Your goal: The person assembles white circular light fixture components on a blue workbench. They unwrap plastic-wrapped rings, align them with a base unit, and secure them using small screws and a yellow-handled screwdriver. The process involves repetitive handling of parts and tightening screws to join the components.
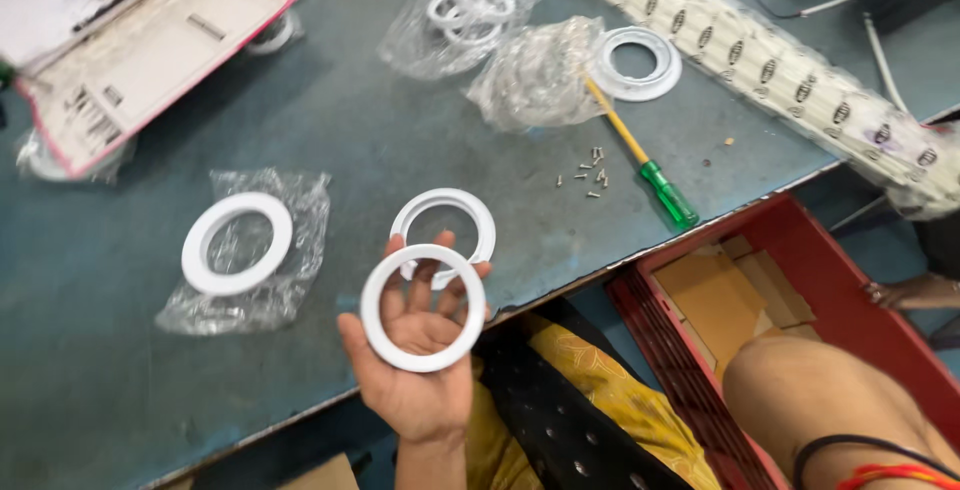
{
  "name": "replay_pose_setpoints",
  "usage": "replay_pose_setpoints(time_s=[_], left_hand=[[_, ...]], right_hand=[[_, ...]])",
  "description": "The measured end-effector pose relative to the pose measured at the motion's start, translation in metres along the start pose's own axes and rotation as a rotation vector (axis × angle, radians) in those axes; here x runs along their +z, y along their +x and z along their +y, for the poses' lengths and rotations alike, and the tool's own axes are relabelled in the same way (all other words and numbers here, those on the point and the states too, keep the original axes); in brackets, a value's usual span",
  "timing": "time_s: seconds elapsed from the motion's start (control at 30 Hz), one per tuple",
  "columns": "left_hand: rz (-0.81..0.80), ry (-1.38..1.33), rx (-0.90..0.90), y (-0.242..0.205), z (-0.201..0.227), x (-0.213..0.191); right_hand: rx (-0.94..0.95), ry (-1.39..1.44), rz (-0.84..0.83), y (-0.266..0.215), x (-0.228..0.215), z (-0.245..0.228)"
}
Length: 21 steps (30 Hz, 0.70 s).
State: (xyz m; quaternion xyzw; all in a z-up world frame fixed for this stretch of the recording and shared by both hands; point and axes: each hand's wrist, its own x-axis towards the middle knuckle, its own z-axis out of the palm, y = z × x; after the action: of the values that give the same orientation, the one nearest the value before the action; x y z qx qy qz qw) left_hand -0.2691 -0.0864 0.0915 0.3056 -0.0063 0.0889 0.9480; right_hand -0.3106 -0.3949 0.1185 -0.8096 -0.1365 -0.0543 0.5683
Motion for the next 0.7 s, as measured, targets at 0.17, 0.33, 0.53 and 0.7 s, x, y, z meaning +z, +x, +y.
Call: replay_pose_setpoints(time_s=[0.17, 0.33, 0.53, 0.7], left_hand=[[-0.013, 0.018, -0.040, -0.019, -0.008, 0.009], [-0.091, 0.067, 0.001, -0.025, -0.027, -0.005], [0.099, 0.067, -0.131, -0.017, -0.033, -0.027], [0.137, 0.296, -0.289, -0.019, -0.013, -0.043]], right_hand=[[-0.017, 0.072, -0.108, 0.032, 0.009, -0.011], [-0.105, 0.075, -0.221, 0.053, 0.047, -0.004], [-0.350, -0.034, -0.211, 0.066, 0.121, 0.026], [0.285, 0.496, -0.183, 0.090, 0.122, 0.058]])
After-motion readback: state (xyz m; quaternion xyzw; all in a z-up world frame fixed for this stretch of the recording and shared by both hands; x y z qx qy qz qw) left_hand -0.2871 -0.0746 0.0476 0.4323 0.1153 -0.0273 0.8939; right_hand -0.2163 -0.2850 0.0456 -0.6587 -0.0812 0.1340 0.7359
